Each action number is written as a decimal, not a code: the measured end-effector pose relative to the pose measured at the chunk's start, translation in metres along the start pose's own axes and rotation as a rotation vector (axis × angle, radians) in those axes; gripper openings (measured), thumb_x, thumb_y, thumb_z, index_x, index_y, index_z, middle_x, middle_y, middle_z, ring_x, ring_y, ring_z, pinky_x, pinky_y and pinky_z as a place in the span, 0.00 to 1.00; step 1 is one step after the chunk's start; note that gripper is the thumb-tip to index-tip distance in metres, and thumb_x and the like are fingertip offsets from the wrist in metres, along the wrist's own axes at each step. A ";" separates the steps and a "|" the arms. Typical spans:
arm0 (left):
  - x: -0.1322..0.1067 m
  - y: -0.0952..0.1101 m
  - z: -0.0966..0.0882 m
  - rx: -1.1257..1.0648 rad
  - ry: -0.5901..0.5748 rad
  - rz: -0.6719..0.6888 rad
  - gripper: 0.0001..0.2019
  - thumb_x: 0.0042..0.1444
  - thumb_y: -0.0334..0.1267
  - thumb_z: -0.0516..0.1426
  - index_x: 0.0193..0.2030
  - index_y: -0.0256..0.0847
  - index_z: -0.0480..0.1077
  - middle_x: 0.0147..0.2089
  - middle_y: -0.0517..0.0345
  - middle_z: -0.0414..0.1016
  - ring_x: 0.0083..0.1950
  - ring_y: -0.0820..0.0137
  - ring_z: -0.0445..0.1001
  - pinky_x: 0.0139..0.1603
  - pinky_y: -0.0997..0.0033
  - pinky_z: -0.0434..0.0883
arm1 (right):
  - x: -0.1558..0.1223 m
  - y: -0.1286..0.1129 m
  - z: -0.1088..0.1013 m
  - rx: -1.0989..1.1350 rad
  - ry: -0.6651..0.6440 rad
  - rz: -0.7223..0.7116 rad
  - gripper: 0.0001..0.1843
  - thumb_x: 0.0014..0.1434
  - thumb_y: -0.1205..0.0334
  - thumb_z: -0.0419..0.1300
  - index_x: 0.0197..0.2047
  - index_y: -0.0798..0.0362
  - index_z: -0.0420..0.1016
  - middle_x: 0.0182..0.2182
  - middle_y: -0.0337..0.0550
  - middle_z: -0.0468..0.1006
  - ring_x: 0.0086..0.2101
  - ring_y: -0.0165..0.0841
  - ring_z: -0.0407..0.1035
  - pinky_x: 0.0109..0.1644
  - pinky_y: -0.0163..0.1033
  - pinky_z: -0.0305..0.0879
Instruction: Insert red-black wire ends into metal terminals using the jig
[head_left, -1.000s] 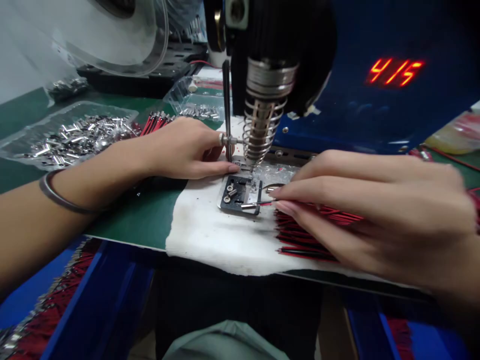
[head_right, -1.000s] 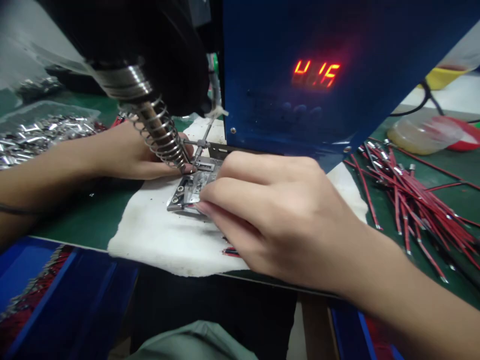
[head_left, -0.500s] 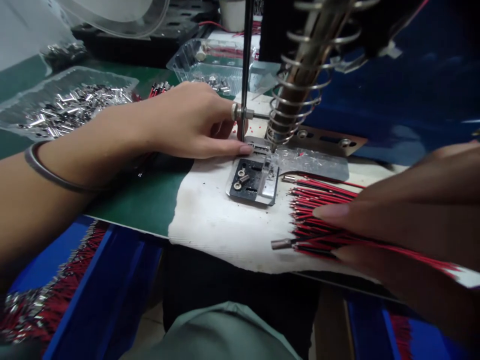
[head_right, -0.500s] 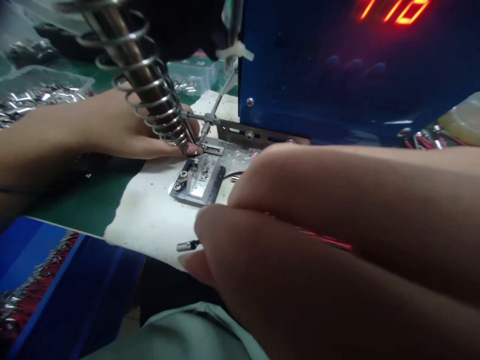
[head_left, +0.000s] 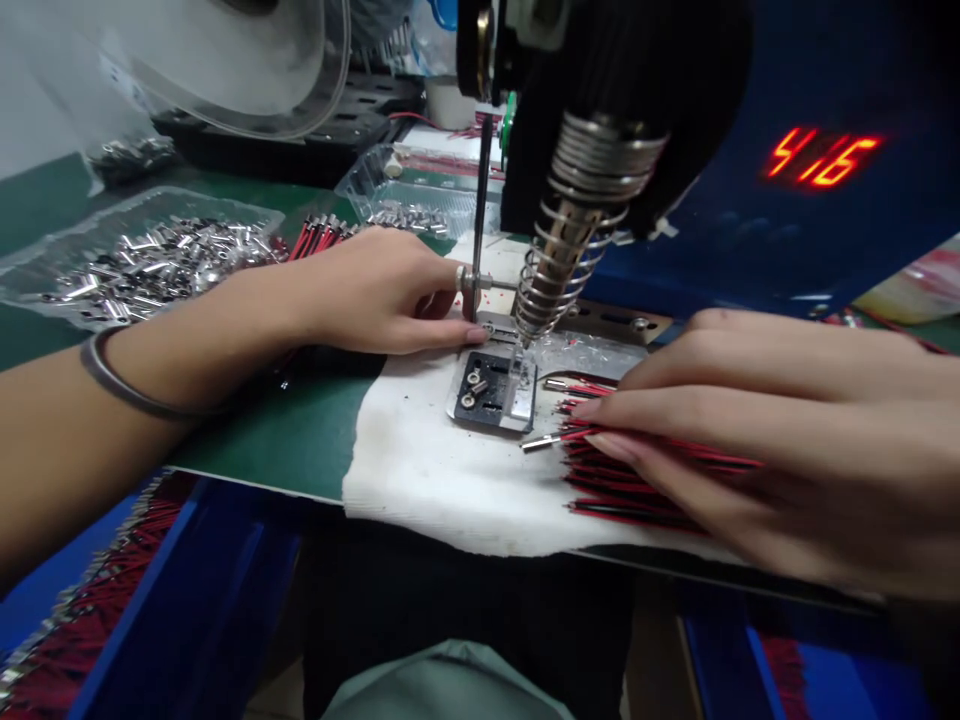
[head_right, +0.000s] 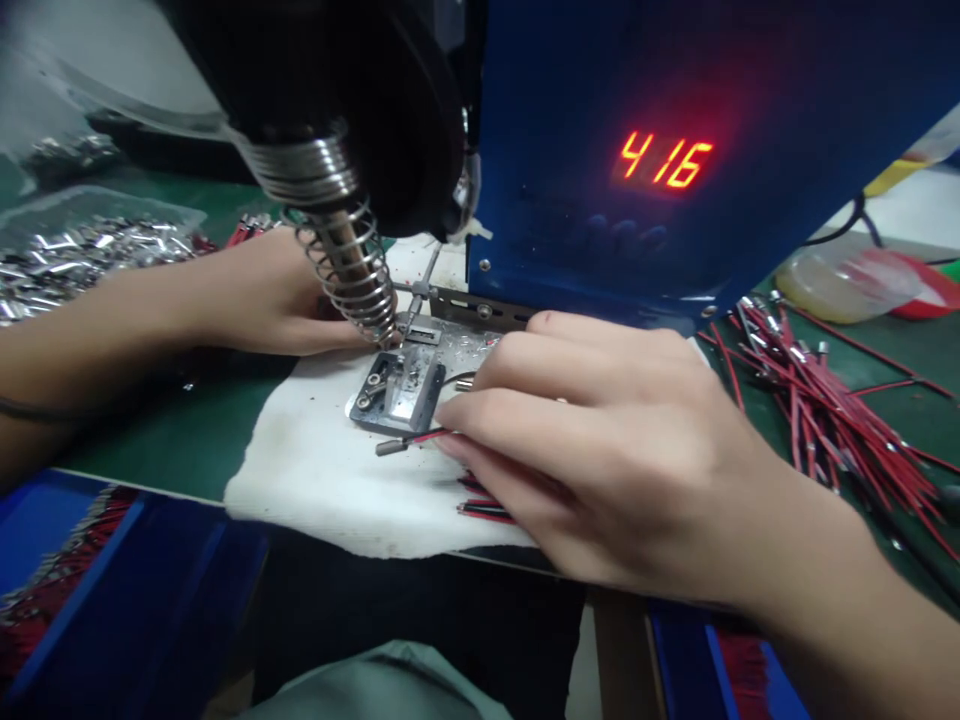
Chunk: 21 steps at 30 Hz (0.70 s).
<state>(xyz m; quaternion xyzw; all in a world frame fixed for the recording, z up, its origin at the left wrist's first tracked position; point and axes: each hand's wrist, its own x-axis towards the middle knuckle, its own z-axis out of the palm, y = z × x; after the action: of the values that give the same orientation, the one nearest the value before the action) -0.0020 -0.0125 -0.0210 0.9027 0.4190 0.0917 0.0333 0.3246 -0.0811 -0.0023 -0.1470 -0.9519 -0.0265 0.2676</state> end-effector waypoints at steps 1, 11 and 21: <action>0.000 -0.001 0.000 0.013 -0.026 0.020 0.31 0.68 0.68 0.52 0.41 0.42 0.82 0.38 0.54 0.83 0.38 0.66 0.77 0.43 0.64 0.69 | 0.000 0.001 0.001 -0.013 0.012 -0.003 0.04 0.74 0.66 0.66 0.47 0.52 0.84 0.39 0.40 0.85 0.35 0.28 0.75 0.37 0.39 0.70; 0.000 0.001 -0.002 0.028 -0.081 0.011 0.25 0.71 0.61 0.55 0.45 0.42 0.82 0.40 0.51 0.85 0.37 0.65 0.76 0.42 0.65 0.68 | -0.003 0.004 0.017 0.093 0.042 -0.034 0.03 0.73 0.69 0.66 0.48 0.55 0.82 0.40 0.41 0.84 0.37 0.27 0.76 0.40 0.38 0.69; -0.002 0.001 0.000 0.013 -0.062 0.056 0.26 0.72 0.60 0.52 0.50 0.43 0.83 0.40 0.52 0.85 0.37 0.65 0.77 0.41 0.65 0.67 | 0.000 0.006 0.019 0.136 0.022 -0.028 0.05 0.74 0.71 0.64 0.49 0.57 0.83 0.39 0.42 0.84 0.36 0.26 0.78 0.39 0.35 0.71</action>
<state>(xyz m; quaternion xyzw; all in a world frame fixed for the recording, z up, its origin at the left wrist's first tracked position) -0.0027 -0.0144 -0.0207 0.9166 0.3932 0.0618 0.0380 0.3169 -0.0728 -0.0184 -0.1146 -0.9504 0.0330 0.2872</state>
